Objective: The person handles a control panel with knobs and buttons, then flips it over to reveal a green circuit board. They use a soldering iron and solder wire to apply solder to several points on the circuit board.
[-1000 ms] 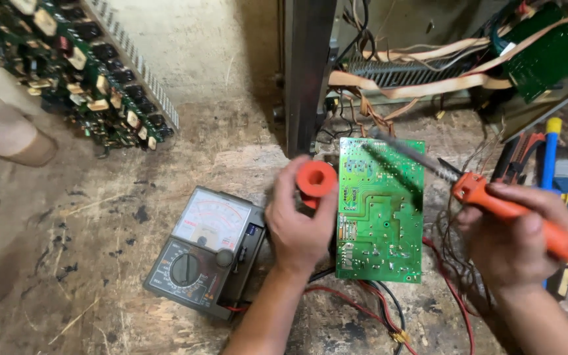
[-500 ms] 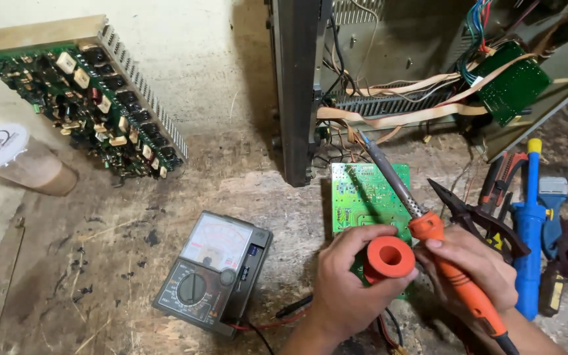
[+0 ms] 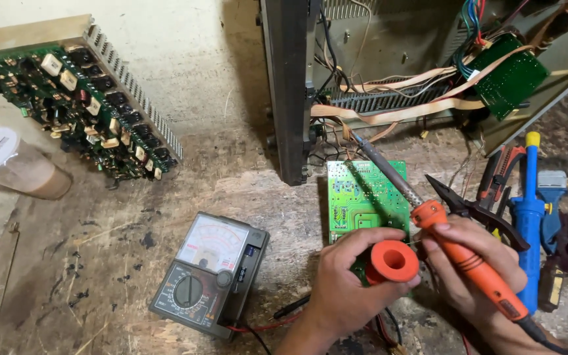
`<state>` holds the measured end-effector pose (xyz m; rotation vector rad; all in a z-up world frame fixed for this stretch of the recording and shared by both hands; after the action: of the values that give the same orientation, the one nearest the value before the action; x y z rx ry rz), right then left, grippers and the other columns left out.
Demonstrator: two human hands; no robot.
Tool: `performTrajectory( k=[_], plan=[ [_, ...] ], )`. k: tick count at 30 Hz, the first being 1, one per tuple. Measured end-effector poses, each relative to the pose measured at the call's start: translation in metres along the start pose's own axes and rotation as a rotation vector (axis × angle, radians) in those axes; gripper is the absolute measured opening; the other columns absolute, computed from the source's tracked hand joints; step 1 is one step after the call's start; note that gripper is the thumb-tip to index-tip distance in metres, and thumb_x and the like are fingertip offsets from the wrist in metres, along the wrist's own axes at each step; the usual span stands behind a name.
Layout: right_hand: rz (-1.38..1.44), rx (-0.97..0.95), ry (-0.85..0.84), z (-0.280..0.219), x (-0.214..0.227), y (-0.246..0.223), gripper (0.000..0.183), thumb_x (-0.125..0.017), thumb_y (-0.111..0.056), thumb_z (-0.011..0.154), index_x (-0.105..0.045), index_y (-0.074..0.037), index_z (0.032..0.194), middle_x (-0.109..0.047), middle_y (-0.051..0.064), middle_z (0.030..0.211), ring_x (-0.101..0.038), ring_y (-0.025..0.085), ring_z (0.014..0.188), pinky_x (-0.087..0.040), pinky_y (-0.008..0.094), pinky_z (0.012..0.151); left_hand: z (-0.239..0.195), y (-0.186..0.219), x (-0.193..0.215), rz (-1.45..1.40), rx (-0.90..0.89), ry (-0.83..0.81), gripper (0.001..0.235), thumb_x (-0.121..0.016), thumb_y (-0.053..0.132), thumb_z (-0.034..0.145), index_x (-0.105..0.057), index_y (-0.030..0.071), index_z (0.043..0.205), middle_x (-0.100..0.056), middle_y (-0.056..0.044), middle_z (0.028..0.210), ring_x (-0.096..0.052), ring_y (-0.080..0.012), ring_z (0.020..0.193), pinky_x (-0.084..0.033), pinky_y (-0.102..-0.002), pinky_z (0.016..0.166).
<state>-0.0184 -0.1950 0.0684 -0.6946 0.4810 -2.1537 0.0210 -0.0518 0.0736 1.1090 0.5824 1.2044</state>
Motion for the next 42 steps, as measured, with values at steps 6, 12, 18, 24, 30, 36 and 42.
performTrajectory(
  k=[6,12,18,24,30,36,42],
  plan=[
    [-0.110,-0.214,0.096,-0.001,0.009,0.006,0.022,-0.060,0.003,0.076,-0.052,0.001,0.096,-0.054,0.013,0.099,-0.054,0.020,0.096,-0.043,0.028,0.092,-0.009,-0.023,-0.026,-0.666,0.327,-0.438,0.048,-0.065,0.011,0.061,-0.051,0.007,0.107,-0.053,-0.001,0.103,-0.049,-0.0105,0.094,-0.037,-0.020,0.087],
    [0.030,-0.035,0.033,0.002,0.000,-0.001,0.018,-0.056,0.003,0.075,-0.050,0.000,0.092,-0.056,0.012,0.086,-0.057,0.021,0.079,-0.045,0.030,0.083,-0.010,-0.023,-0.026,-0.675,0.375,-0.455,0.014,-0.053,0.021,0.078,-0.061,0.009,0.081,-0.061,-0.006,0.091,-0.056,-0.0142,0.089,-0.042,-0.024,0.084],
    [-0.009,-0.132,0.054,0.005,0.003,-0.003,0.015,-0.055,0.004,0.077,-0.050,0.002,0.091,-0.056,0.018,0.085,-0.056,0.020,0.072,-0.045,0.025,0.072,-0.003,-0.022,-0.004,-0.052,0.532,-0.243,0.024,-0.055,0.026,0.069,-0.046,0.018,0.090,-0.057,0.000,0.082,-0.055,-0.0106,0.065,-0.050,-0.020,0.058],
    [0.130,0.097,-0.087,0.008,-0.004,-0.006,0.029,-0.051,-0.018,0.074,-0.047,0.003,0.094,-0.056,0.020,0.080,-0.059,0.026,0.067,-0.049,0.030,0.069,0.007,-0.014,0.052,0.194,-0.105,0.367,0.013,-0.047,0.011,0.077,-0.056,0.004,0.073,-0.055,-0.002,0.058,-0.044,-0.0044,0.040,-0.035,-0.014,0.030],
    [-0.011,-0.040,0.060,0.002,0.002,0.002,0.035,-0.044,-0.021,0.078,-0.052,0.011,0.088,-0.056,0.023,0.075,-0.058,0.024,0.057,-0.043,0.021,0.052,0.003,-0.040,0.080,0.475,-0.134,0.647,0.007,-0.055,0.010,0.076,-0.059,0.004,0.076,-0.059,-0.004,0.069,-0.052,-0.0156,0.068,-0.045,-0.026,0.055],
    [-0.057,0.006,-0.176,-0.001,0.002,-0.006,0.022,-0.045,-0.012,0.074,-0.053,0.006,0.082,-0.057,0.016,0.077,-0.060,0.026,0.068,-0.050,0.029,0.066,0.002,-0.037,0.068,0.644,-0.277,0.646,0.003,-0.057,0.007,0.072,-0.057,0.005,0.070,-0.059,-0.004,0.063,-0.053,-0.0152,0.061,-0.039,-0.029,0.060],
    [-0.010,0.151,-0.086,-0.001,0.000,-0.008,0.023,-0.042,-0.012,0.073,-0.052,0.009,0.076,-0.056,0.017,0.068,-0.057,0.027,0.056,-0.049,0.029,0.055,0.004,-0.023,0.067,0.680,-0.314,0.632,0.007,-0.059,0.004,0.070,-0.057,0.006,0.064,-0.058,-0.002,0.061,-0.052,-0.0164,0.060,-0.036,-0.029,0.062]
  ],
)
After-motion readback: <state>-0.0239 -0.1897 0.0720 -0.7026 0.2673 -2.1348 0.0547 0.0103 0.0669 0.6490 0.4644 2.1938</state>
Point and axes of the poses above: each hand's wrist, its own z-axis towards the middle knuckle, its own x-axis out of the back of the hand, y = z × x, the point moved 8 cm from there along z, towards the middle knuckle
